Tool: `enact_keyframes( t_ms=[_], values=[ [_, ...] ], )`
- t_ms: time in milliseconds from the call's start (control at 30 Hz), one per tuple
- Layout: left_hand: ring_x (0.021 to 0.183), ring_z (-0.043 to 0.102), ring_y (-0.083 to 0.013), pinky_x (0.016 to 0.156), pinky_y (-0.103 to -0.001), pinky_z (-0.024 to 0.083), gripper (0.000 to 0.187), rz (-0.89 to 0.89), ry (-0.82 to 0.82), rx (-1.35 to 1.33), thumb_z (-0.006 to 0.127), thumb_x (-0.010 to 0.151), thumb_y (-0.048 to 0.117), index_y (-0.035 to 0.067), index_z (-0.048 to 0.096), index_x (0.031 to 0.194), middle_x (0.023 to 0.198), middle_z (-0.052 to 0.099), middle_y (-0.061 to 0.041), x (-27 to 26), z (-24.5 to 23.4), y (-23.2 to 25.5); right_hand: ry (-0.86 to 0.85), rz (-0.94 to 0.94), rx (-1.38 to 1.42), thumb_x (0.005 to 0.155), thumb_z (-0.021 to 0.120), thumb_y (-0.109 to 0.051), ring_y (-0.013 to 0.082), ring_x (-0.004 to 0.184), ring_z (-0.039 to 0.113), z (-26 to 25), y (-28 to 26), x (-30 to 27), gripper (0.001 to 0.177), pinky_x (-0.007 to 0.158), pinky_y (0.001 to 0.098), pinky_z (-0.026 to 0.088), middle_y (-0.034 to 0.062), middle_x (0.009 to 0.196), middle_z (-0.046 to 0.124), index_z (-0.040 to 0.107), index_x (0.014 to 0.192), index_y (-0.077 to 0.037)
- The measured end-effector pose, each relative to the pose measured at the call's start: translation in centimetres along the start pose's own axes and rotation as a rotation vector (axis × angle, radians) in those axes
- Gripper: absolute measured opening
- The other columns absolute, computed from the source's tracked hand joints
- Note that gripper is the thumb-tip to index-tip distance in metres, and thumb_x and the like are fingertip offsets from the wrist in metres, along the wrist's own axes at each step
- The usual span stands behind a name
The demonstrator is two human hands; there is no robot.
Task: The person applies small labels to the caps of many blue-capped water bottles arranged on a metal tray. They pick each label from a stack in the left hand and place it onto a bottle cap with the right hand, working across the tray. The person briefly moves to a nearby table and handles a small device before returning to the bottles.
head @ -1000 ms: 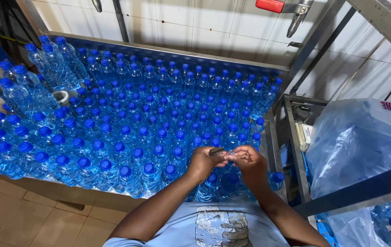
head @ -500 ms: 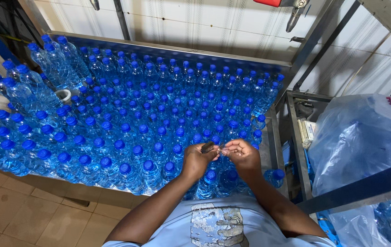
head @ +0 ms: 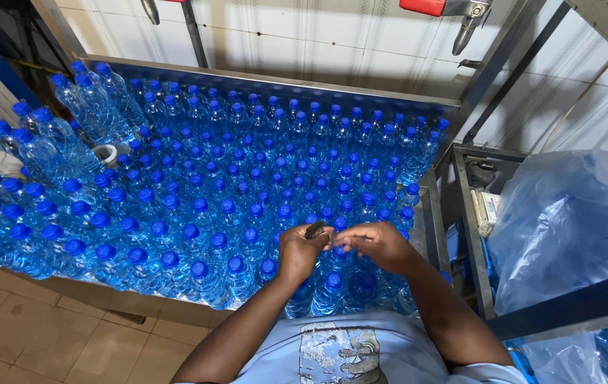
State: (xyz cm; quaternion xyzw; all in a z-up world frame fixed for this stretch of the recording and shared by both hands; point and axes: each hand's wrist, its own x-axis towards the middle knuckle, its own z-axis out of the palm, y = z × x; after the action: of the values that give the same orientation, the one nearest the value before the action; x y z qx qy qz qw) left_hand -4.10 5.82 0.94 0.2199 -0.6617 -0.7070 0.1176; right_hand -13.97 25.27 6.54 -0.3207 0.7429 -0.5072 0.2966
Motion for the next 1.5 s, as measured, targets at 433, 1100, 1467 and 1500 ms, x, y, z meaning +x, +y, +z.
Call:
enact_keyframes(
  t_ms=[433, 1100, 1467, 1500],
  values=[
    [0.111, 0.082, -0.0308, 0.098, -0.042, 0.069, 0.044, -0.163, 0.003, -0.554, 0.066, 0.096, -0.006, -0.01, 0.069, 0.14, 0.129, 0.08, -0.025, -0.9, -1.9, 0.2, 0.437, -0.026, -0.836, 0.097, 0.086, -0.035, 0.0334, 0.107, 0.082, -6.9, -4.8, 18.9, 0.018, 0.095, 0.0465, 0.066, -0.0051, 0.108, 0.087, 0.088, 0.114, -0.039],
    [0.118, 0.081, -0.0384, 0.102, -0.049, 0.067, 0.042, -0.121, 0.017, -0.642, 0.063, 0.095, -0.003, -0.011, 0.068, 0.136, 0.127, 0.079, -0.03, -2.1, -4.1, -1.7, 0.21, -0.391, -1.029, 0.099, 0.081, -0.021, 0.0444, 0.121, 0.073, -6.9, -1.4, 26.3, 0.02, 0.11, 0.0561, 0.057, 0.0206, 0.112, 0.077, 0.084, 0.116, -0.01],
    [0.118, 0.081, -0.0383, 0.102, -0.048, 0.067, 0.042, -0.113, 0.019, -0.628, 0.06, 0.096, -0.004, -0.011, 0.068, 0.137, 0.13, 0.079, -0.03, -2.6, -3.6, -1.4, -0.005, -0.235, -1.224, 0.091, 0.081, -0.014, 0.0394, 0.119, 0.077, -6.0, -0.7, 27.6, 0.028, 0.107, 0.053, 0.062, 0.0151, 0.118, 0.08, 0.085, 0.119, -0.011],
    [0.117, 0.081, -0.0371, 0.1, -0.047, 0.067, 0.041, -0.085, 0.014, -0.627, 0.062, 0.096, -0.003, -0.009, 0.069, 0.136, 0.129, 0.08, -0.029, -2.6, -3.5, -1.3, 0.017, -0.223, -1.288, 0.089, 0.083, -0.016, 0.0364, 0.117, 0.079, -6.0, -0.8, 27.8, 0.032, 0.106, 0.051, 0.063, 0.0114, 0.117, 0.08, 0.085, 0.121, -0.015]
  ],
)
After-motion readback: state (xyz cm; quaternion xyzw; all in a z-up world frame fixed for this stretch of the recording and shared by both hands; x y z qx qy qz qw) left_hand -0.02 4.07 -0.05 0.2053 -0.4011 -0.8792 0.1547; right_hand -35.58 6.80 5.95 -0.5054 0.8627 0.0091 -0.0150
